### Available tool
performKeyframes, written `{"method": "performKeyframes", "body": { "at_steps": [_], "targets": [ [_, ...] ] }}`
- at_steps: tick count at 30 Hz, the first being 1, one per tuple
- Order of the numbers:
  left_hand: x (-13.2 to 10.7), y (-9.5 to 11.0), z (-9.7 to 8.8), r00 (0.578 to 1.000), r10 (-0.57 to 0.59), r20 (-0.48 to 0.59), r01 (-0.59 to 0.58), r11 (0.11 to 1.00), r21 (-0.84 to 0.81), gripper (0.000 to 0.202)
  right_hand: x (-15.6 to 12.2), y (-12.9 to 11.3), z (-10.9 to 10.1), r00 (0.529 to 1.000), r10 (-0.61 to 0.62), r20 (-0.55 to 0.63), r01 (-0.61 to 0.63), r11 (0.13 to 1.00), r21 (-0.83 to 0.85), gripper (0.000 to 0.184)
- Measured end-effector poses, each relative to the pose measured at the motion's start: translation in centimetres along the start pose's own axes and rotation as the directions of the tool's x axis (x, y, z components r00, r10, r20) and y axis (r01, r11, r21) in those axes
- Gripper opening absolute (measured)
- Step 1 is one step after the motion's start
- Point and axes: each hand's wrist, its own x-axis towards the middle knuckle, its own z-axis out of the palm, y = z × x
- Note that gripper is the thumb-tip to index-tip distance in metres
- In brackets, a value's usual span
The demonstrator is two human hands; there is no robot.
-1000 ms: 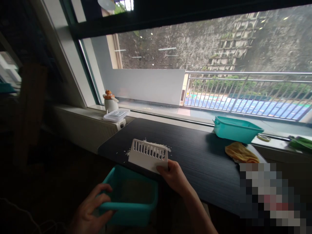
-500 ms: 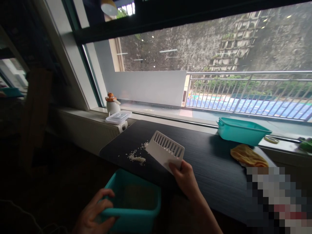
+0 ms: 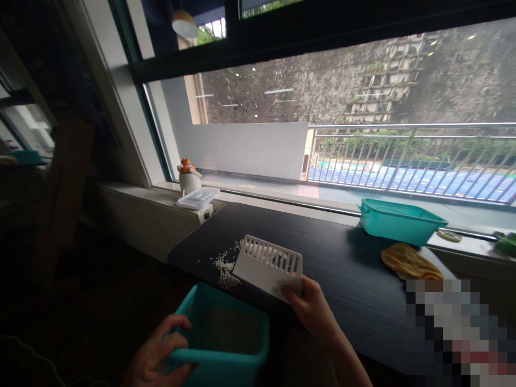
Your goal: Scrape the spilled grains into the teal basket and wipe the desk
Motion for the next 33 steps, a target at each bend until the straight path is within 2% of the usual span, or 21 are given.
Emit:
{"method": "performKeyframes", "body": {
  "at_steps": [3,9,15,20,25,33],
  "targets": [
    [-0.1,0.2,0.0,1.0,-0.016,0.002,0.016,1.0,-0.002,0.008,-0.3,0.3,-0.1,0.996,0.003,-0.094,-0.004,1.0,-0.01,0.053],
    [0.0,0.7,0.1,1.0,-0.014,-0.022,0.014,1.0,0.008,0.008,-0.7,0.4,0.1,1.0,0.011,0.01,-0.011,1.0,0.019,0.045],
    [0.0,0.8,-0.1,1.0,-0.014,0.008,0.014,1.0,0.007,0.008,-0.9,0.2,0.1,1.0,-0.002,-0.009,0.002,1.0,0.024,0.043],
    [-0.1,0.7,-0.2,1.0,-0.025,0.001,0.025,1.0,-0.002,0.01,-1.2,0.2,-0.4,0.999,0.025,0.029,-0.027,0.998,0.053,0.039],
    [0.0,0.8,-0.2,1.0,-0.031,0.002,0.031,0.999,-0.018,0.01,-1.9,0.4,-1.2,0.998,0.06,-0.027,-0.059,0.997,0.051,0.041],
    [0.0,1.0,-0.1,0.999,-0.038,-0.008,0.038,0.999,-0.025,0.008,-2.2,-0.1,-0.9,0.997,0.062,0.045,-0.063,0.998,0.029,0.042]
  ]
}}
